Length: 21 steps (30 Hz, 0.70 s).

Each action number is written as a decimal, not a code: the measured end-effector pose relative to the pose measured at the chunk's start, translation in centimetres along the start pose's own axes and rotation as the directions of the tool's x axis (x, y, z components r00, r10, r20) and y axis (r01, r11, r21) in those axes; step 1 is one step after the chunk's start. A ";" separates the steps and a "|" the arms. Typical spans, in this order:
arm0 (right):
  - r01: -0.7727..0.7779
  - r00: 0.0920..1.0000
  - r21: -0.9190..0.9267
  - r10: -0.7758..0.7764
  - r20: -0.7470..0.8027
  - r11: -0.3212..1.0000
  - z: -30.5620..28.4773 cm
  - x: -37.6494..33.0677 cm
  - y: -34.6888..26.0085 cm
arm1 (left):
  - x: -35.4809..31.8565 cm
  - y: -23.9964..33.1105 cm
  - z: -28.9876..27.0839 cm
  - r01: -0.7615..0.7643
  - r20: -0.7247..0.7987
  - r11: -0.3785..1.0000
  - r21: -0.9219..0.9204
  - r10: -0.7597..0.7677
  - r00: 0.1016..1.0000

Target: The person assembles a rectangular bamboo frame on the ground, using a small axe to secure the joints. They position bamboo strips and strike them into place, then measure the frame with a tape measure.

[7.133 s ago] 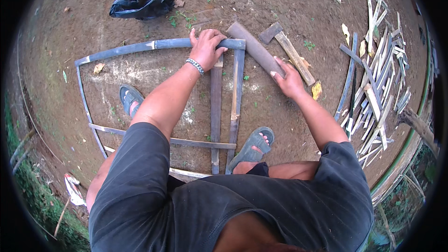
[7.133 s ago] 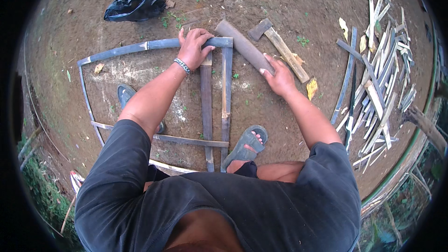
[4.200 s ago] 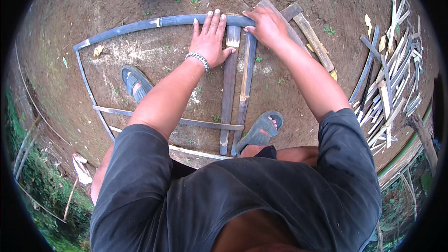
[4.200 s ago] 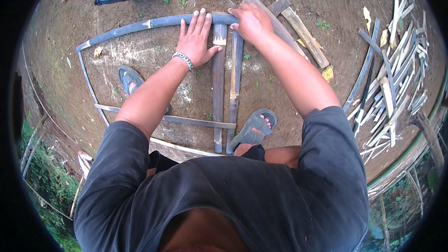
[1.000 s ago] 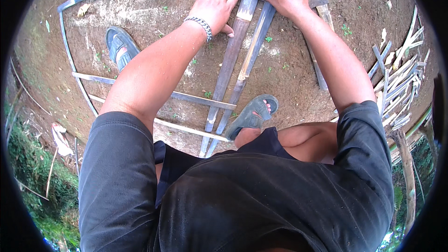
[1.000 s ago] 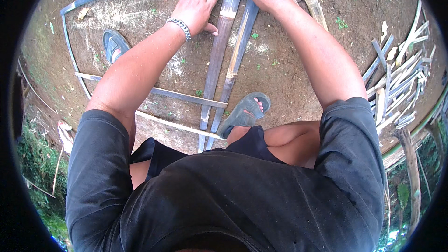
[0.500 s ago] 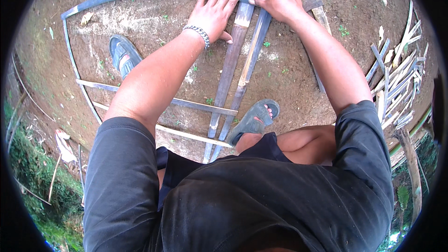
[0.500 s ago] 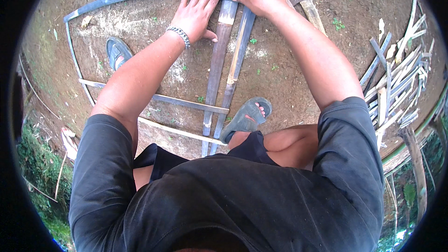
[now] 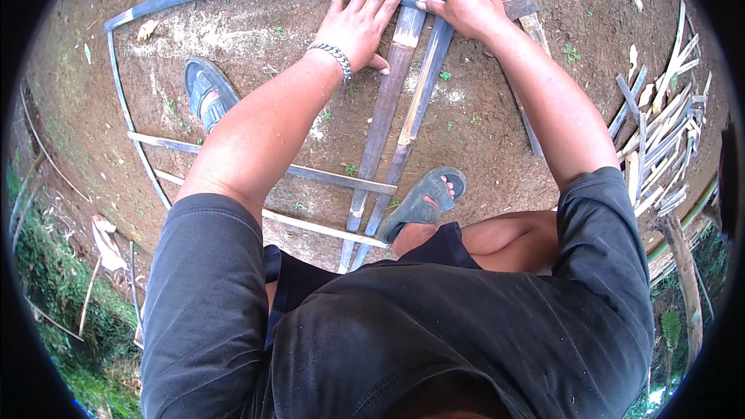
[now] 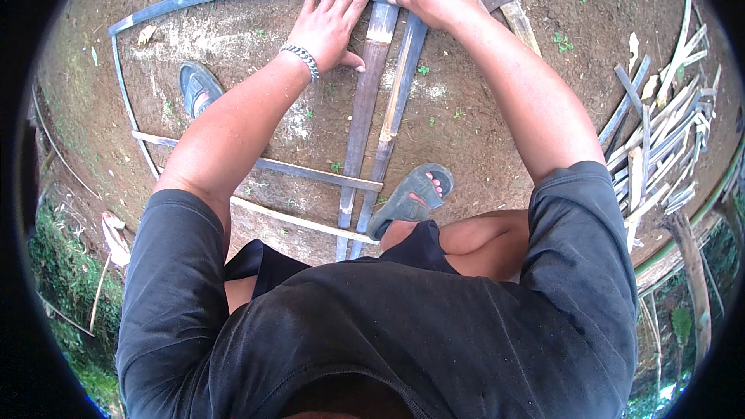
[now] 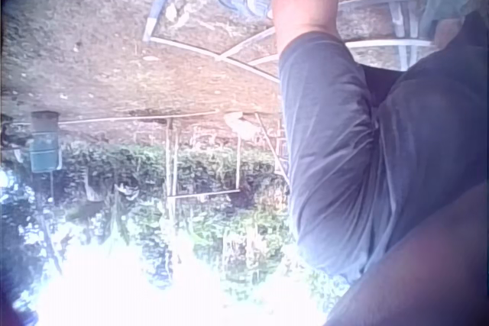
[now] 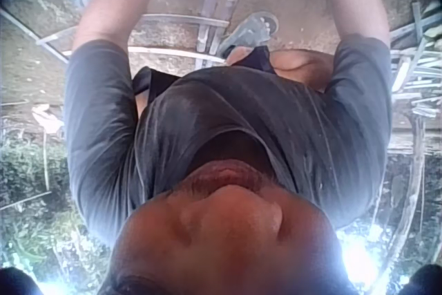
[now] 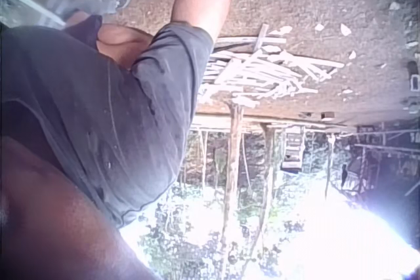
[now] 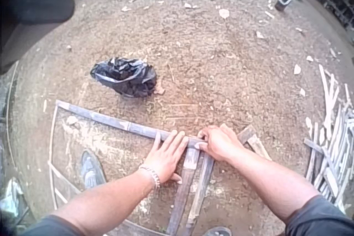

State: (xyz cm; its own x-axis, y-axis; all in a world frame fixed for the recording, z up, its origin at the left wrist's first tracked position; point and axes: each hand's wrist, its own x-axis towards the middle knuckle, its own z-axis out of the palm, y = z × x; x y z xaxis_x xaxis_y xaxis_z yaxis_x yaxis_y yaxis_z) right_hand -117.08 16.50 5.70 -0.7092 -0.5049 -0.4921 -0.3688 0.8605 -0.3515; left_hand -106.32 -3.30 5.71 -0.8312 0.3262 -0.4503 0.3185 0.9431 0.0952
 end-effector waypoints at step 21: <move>0.039 0.999 -0.039 -0.040 -0.019 0.998 0.6 0.3 0.4 | -0.1 -0.1 0.0 -0.006 -0.018 1.000 -0.001 0.006 1.000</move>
State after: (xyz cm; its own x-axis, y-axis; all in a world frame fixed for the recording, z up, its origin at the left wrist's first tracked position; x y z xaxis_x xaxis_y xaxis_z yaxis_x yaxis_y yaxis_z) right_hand -117.12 16.66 4.92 -0.7052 -0.5375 -0.4624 -0.4196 0.8421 -0.3389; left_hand -106.28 -3.39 5.75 -0.8375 0.3327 -0.4334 0.3230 0.9413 0.0983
